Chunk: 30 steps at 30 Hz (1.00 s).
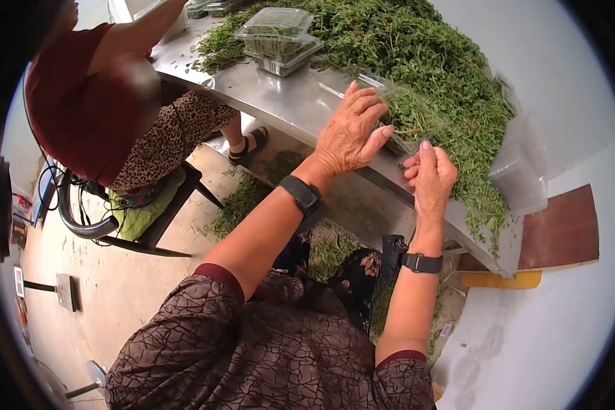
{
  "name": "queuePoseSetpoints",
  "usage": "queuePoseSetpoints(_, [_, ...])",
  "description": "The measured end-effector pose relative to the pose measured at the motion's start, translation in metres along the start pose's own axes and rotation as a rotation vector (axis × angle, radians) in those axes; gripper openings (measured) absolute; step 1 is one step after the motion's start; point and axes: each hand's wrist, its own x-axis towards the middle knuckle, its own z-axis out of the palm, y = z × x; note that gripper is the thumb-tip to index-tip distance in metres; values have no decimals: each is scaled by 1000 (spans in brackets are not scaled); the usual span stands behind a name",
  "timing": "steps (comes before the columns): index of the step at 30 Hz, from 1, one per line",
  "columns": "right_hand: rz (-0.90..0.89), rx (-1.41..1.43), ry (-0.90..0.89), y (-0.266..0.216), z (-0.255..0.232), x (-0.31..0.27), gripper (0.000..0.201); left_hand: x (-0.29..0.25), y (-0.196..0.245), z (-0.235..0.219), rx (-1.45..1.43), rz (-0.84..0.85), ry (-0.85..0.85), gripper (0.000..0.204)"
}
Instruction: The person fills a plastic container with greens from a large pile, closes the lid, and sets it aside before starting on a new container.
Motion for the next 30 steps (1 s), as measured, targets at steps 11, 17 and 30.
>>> queuePoseSetpoints(11, [-6, -10, -39, 1, -2, -3, 31, -1, 3, 0, -44, 1, -28, 32])
queuePoseSetpoints(17, [-28, 14, -56, 1, -2, -4, 31, -2, 4, -2, -27, -25, -52, 36])
queuePoseSetpoints(30, [-124, -15, -87, -2, -7, -19, 26, -1, 7, -4, -33, -71, -46, 34])
